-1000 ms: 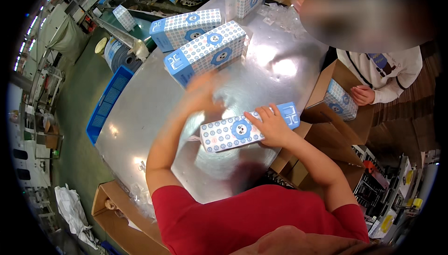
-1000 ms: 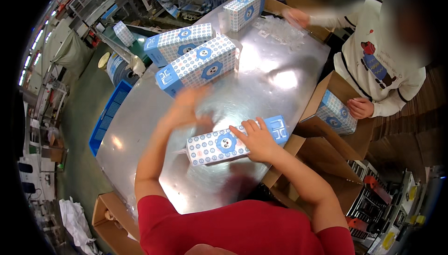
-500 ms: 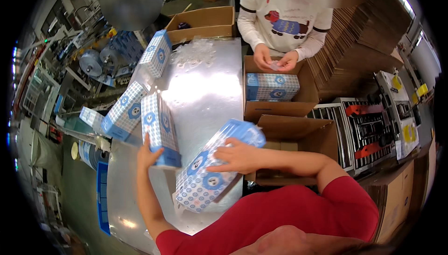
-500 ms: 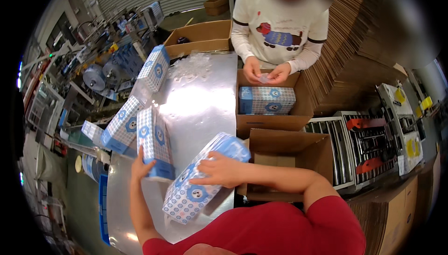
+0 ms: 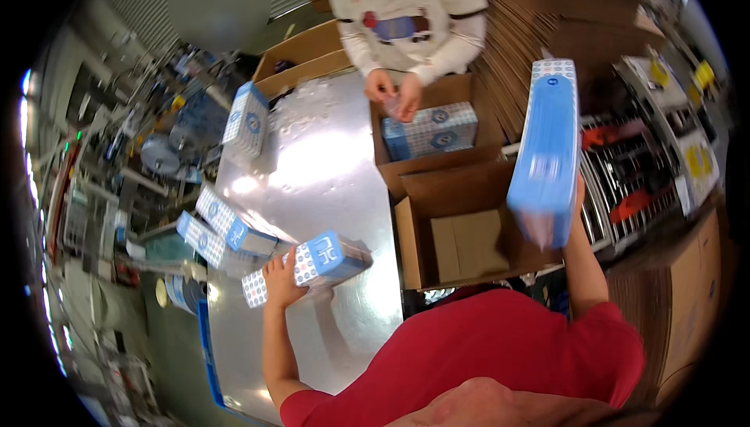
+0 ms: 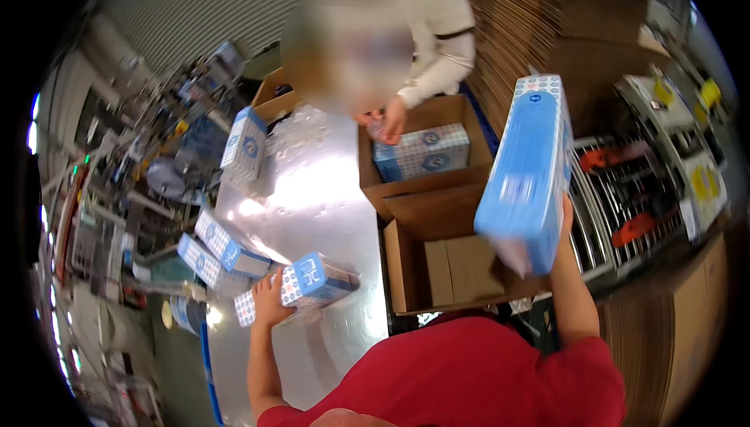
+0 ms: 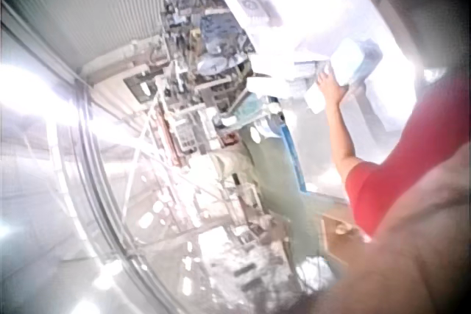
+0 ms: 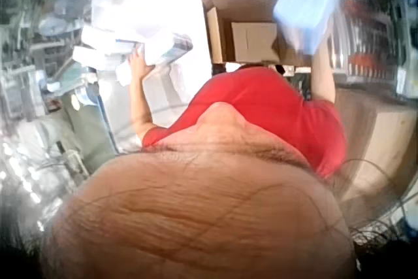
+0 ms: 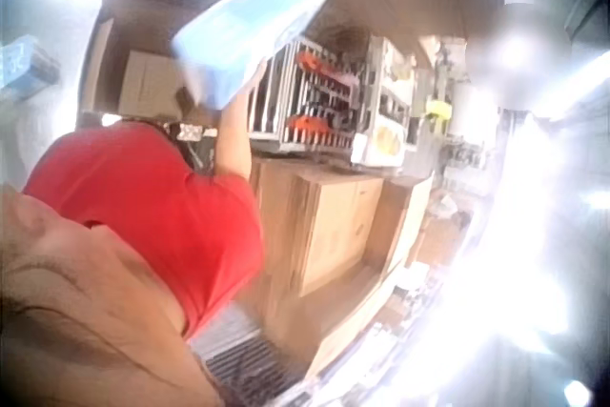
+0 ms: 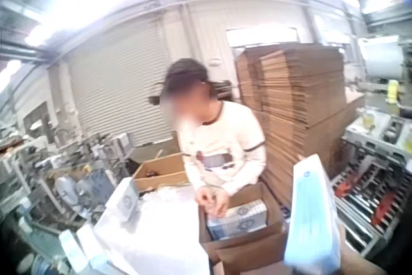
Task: The person packs boxes with blue rectangular products by placing the items inside, folding cardboard flaps, and pushing the boxes onto a conveyor belt.
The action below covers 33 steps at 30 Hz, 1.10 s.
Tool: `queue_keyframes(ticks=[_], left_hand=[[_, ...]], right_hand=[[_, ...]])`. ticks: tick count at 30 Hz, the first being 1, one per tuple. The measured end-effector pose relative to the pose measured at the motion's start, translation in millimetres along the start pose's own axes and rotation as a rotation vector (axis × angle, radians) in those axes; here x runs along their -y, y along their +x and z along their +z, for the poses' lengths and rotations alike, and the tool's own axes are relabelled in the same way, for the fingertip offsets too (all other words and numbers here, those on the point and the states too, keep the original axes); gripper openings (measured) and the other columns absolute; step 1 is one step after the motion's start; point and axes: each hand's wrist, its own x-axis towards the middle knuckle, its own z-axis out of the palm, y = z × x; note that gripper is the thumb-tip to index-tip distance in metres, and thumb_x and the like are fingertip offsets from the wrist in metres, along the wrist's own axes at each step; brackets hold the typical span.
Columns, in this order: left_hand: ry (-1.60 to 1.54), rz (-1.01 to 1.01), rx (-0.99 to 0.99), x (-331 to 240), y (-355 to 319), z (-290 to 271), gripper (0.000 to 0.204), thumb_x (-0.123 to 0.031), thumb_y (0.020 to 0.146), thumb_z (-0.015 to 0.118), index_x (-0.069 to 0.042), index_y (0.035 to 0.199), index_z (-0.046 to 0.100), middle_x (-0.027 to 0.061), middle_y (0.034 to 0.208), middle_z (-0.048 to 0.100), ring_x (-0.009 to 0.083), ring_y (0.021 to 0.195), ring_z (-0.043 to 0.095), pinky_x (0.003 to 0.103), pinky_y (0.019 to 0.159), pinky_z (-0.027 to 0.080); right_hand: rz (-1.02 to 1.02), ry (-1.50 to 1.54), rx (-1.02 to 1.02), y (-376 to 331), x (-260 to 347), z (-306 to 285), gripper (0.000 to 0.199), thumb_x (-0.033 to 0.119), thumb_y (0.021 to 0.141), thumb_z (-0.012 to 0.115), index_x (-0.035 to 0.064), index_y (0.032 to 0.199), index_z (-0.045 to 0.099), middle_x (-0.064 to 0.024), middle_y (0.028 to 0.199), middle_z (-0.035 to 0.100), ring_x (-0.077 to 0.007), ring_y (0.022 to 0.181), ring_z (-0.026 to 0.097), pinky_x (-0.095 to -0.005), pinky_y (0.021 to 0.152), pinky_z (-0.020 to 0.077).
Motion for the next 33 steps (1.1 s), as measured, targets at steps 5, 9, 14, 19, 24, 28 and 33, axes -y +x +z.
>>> queue_keyframes(ticks=[5, 9, 14, 19, 24, 28, 33], left_hand=[[-0.027, 0.145, -0.003, -12.0, 39.7, 2.4, 0.099, -0.027, 0.048, 0.077, -0.013, 0.136, 0.036, 0.0157, 0.098, 0.049, 0.0355, 0.092, 0.048, 0.046, 0.082, 0.038], [-0.330, 0.301, -0.163, -101.5, 76.1, -66.7, 0.090, -0.022, 0.050, 0.075, -0.009, 0.133, 0.041, 0.0160, 0.091, 0.048, 0.0347, 0.086, 0.048, 0.042, 0.078, 0.040], [-0.863, 0.571, -0.444, -196.0, 117.7, -71.3, 0.078, -0.021, 0.062, 0.074, -0.002, 0.130, 0.042, 0.0170, 0.110, 0.050, 0.0302, 0.094, 0.051, 0.038, 0.084, 0.041], [-0.493, 0.938, 0.179, -305.3, 118.3, 9.4, 0.080, -0.046, 0.068, 0.067, -0.019, 0.137, 0.038, 0.0225, 0.096, 0.050, 0.0358, 0.084, 0.049, 0.044, 0.070, 0.041], [-0.609, 0.801, 0.969, -336.6, 89.6, 219.9, 0.101, -0.057, 0.068, 0.064, -0.004, 0.141, 0.019, 0.0314, 0.128, 0.042, 0.0392, 0.121, 0.040, 0.042, 0.098, 0.034], [-0.200, 0.523, 1.001, -318.7, 62.8, 304.8, 0.104, -0.063, 0.069, 0.060, 0.004, 0.138, 0.022, 0.0296, 0.132, 0.040, 0.0370, 0.124, 0.038, 0.039, 0.101, 0.032], [-0.289, 0.529, 0.999, -336.3, 69.6, 309.7, 0.101, -0.062, 0.071, 0.058, 0.005, 0.137, 0.024, 0.0286, 0.132, 0.040, 0.0369, 0.123, 0.040, 0.039, 0.100, 0.034]], right_hand=[[-0.150, 0.172, -0.162, -7.7, 0.2, 18.4, 0.044, 0.033, 0.092, 0.042, 0.0028, 0.123, 0.049, -0.0116, 0.118, 0.058, -0.0249, 0.103, 0.059, -0.0369, 0.090, 0.0477], [-0.201, 0.264, -0.131, -17.2, 11.9, 8.6, 0.038, 0.026, 0.093, 0.039, 0.0044, 0.121, 0.051, -0.0081, 0.117, 0.058, -0.0222, 0.102, 0.058, -0.0340, 0.088, 0.0480], [-0.033, 0.419, 0.142, -29.6, 8.4, -71.0, 0.042, 0.040, 0.089, 0.050, 0.0077, 0.116, 0.052, -0.0077, 0.102, 0.059, -0.0237, 0.089, 0.058, -0.0375, 0.080, 0.0490], [0.055, 0.447, -0.213, -45.2, 27.3, 22.2, 0.056, 0.040, 0.084, 0.055, 0.0040, 0.124, 0.043, -0.0170, 0.118, 0.050, -0.0331, 0.103, 0.052, -0.0447, 0.086, 0.0462], [0.049, -0.757, -0.125, -55.5, 36.7, 40.6, 0.077, 0.029, 0.071, 0.068, -0.0019, 0.132, 0.032, -0.0197, 0.127, 0.045, -0.0326, 0.117, 0.046, -0.0473, 0.099, 0.0365], [-0.091, -2.148, 0.756, -8.5, 0.8, 94.8, 0.070, 0.020, 0.071, 0.068, 0.0107, 0.134, 0.038, -0.0213, 0.113, 0.050, -0.0350, 0.106, 0.049, -0.0494, 0.089, 0.0379], [0.162, -2.477, 1.427, 23.6, -99.7, 18.4, 0.081, 0.015, 0.075, 0.059, 0.0385, 0.141, 0.019, -0.0223, 0.115, 0.049, -0.0348, 0.108, 0.048, -0.0554, 0.085, 0.0363]])
